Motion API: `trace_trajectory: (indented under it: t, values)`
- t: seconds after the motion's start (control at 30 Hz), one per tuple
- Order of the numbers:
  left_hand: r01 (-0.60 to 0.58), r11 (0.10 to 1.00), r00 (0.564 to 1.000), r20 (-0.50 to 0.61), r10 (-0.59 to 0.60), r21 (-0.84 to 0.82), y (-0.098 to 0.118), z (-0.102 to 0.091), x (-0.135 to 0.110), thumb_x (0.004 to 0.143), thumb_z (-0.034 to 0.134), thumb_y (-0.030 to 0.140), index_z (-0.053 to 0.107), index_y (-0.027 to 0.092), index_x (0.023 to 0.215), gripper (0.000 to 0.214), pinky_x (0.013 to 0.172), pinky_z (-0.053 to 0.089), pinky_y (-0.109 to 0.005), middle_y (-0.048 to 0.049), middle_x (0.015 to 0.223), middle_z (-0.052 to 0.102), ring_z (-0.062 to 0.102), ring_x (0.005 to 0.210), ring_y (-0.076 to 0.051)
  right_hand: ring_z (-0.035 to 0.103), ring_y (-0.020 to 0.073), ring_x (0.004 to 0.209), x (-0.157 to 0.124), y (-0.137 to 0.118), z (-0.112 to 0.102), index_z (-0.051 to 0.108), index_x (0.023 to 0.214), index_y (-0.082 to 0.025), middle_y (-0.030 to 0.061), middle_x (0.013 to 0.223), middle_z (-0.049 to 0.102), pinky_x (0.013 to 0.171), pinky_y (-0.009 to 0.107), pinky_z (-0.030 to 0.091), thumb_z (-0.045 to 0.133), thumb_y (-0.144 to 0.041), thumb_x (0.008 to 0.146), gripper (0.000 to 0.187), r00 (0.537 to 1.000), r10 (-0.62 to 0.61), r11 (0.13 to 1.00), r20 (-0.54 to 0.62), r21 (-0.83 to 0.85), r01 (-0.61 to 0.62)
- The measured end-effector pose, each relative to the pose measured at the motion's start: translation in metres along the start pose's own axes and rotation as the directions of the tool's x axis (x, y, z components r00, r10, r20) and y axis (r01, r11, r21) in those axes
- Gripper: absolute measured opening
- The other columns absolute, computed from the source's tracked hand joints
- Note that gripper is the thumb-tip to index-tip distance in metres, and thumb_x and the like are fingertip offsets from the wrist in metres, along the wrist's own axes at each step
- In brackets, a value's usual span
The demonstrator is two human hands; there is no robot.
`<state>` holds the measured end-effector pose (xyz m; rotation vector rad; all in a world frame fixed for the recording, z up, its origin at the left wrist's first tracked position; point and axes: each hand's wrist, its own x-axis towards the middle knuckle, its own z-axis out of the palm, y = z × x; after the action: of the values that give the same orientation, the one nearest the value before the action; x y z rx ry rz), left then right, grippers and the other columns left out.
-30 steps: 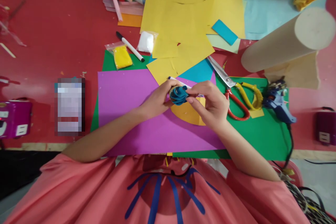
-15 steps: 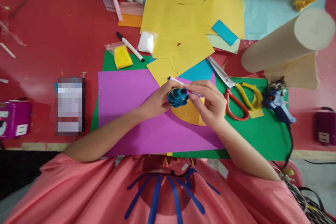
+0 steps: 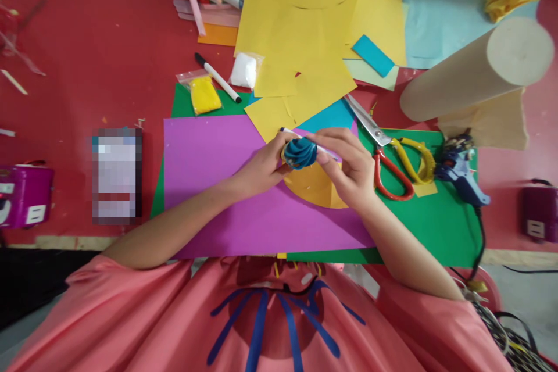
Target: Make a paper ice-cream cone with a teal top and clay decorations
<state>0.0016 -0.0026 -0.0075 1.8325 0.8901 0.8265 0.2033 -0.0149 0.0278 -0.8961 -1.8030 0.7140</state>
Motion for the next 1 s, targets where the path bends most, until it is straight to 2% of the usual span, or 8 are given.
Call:
trace_trajectory:
  t: [0.13, 0.23, 0.37, 0.47, 0.53, 0.63, 0.8, 1.0]
  values:
    - [0.136, 0.99, 0.99, 0.044, -0.135, -0.034, 0.008, 0.001, 0.001, 0.088, 0.061, 0.04, 0.048, 0.019, 0.127, 0.046, 0.095, 0.05, -0.035, -0.0105, 0.123, 0.063, 0.062, 0.112, -0.024, 0.064, 0.0237, 0.119, 0.0, 0.004, -0.001, 0.058, 0.136, -0.036, 0.0024, 0.128, 0.068, 0.097, 0.043, 0.057, 0.053, -0.032, 0.098, 0.039, 0.99, 0.141, 0.983, 0.0, 0.123, -0.14]
    - [0.205, 0.975, 0.976, 0.098, -0.196, -0.088, 0.01, 0.005, -0.001, 0.088, 0.06, 0.046, 0.046, 0.019, 0.133, 0.054, 0.098, 0.05, -0.038, -0.0116, 0.128, 0.062, 0.061, 0.115, -0.026, 0.061, 0.0225, 0.126, 0.0, 0.005, 0.005, 0.056, 0.137, -0.032, 0.0033, 0.135, 0.065, 0.106, 0.042, 0.053, 0.049, -0.034, 0.1, 0.037, 0.971, 0.234, 0.943, 0.052, 0.23, -0.24]
    - [0.287, 0.928, 0.954, 0.164, -0.253, -0.238, 0.013, 0.012, -0.002, 0.083, 0.064, 0.051, 0.046, 0.02, 0.128, 0.058, 0.095, 0.052, -0.037, -0.0099, 0.119, 0.065, 0.062, 0.113, -0.025, 0.064, 0.0208, 0.123, -0.002, 0.002, 0.018, 0.057, 0.131, -0.026, 0.0068, 0.13, 0.068, 0.106, 0.041, 0.053, 0.042, -0.04, 0.102, 0.035, 0.947, 0.311, 0.888, 0.085, 0.33, -0.321]
    - [0.414, 0.849, 0.903, 0.266, -0.337, -0.33, 0.02, 0.015, -0.001, 0.08, 0.068, 0.056, 0.053, 0.02, 0.109, 0.048, 0.07, 0.052, -0.031, -0.0026, 0.084, 0.064, 0.064, 0.079, -0.018, 0.066, 0.0193, 0.119, -0.003, -0.002, 0.026, 0.059, 0.123, -0.025, 0.007, 0.125, 0.069, 0.107, 0.041, 0.053, 0.04, -0.041, 0.103, 0.032, 0.933, 0.351, 0.857, 0.078, 0.375, -0.354]
    - [0.532, 0.761, 0.838, 0.359, -0.412, -0.371, 0.025, 0.015, -0.001, 0.079, 0.068, 0.059, 0.053, 0.021, 0.093, 0.043, 0.049, 0.039, -0.027, 0.0045, 0.059, 0.049, 0.048, 0.052, -0.011, 0.066, 0.0192, 0.117, -0.005, -0.003, 0.028, 0.06, 0.119, -0.025, 0.0072, 0.124, 0.069, 0.106, 0.041, 0.053, 0.04, -0.042, 0.102, 0.031, 0.927, 0.37, 0.843, 0.068, 0.395, -0.365]
    - [0.62, 0.659, 0.781, 0.423, -0.46, -0.427, 0.028, 0.015, -0.002, 0.078, 0.069, 0.06, 0.048, 0.022, 0.085, 0.044, 0.041, 0.021, -0.025, 0.0095, 0.051, 0.033, 0.028, 0.041, -0.006, 0.065, 0.0206, 0.119, -0.007, -0.003, 0.031, 0.059, 0.119, -0.025, 0.0079, 0.125, 0.069, 0.107, 0.042, 0.053, 0.041, -0.044, 0.102, 0.031, 0.922, 0.383, 0.829, 0.048, 0.421, -0.367]
    - [0.605, 0.663, 0.792, 0.413, -0.449, -0.441, 0.028, 0.015, -0.001, 0.078, 0.07, 0.058, 0.047, 0.023, 0.087, 0.043, 0.041, 0.021, -0.024, 0.0096, 0.053, 0.034, 0.027, 0.041, -0.005, 0.064, 0.0198, 0.123, -0.009, 0.0, 0.03, 0.058, 0.121, -0.025, 0.0077, 0.132, 0.066, 0.109, 0.042, 0.052, 0.041, -0.04, 0.103, 0.029, 0.932, 0.359, 0.827, 0.06, 0.442, -0.347]
    - [0.401, 0.856, 0.912, 0.231, -0.339, -0.326, 0.022, 0.01, 0.0, 0.086, 0.062, 0.049, 0.052, 0.02, 0.116, 0.043, 0.064, 0.046, -0.029, 0.0052, 0.062, 0.05, 0.053, 0.06, -0.013, 0.058, 0.0212, 0.131, -0.004, 0.013, 0.02, 0.056, 0.131, -0.028, 0.0056, 0.14, 0.061, 0.109, 0.043, 0.051, 0.037, -0.04, 0.104, 0.035, 0.95, 0.305, 0.85, 0.06, 0.433, -0.3]
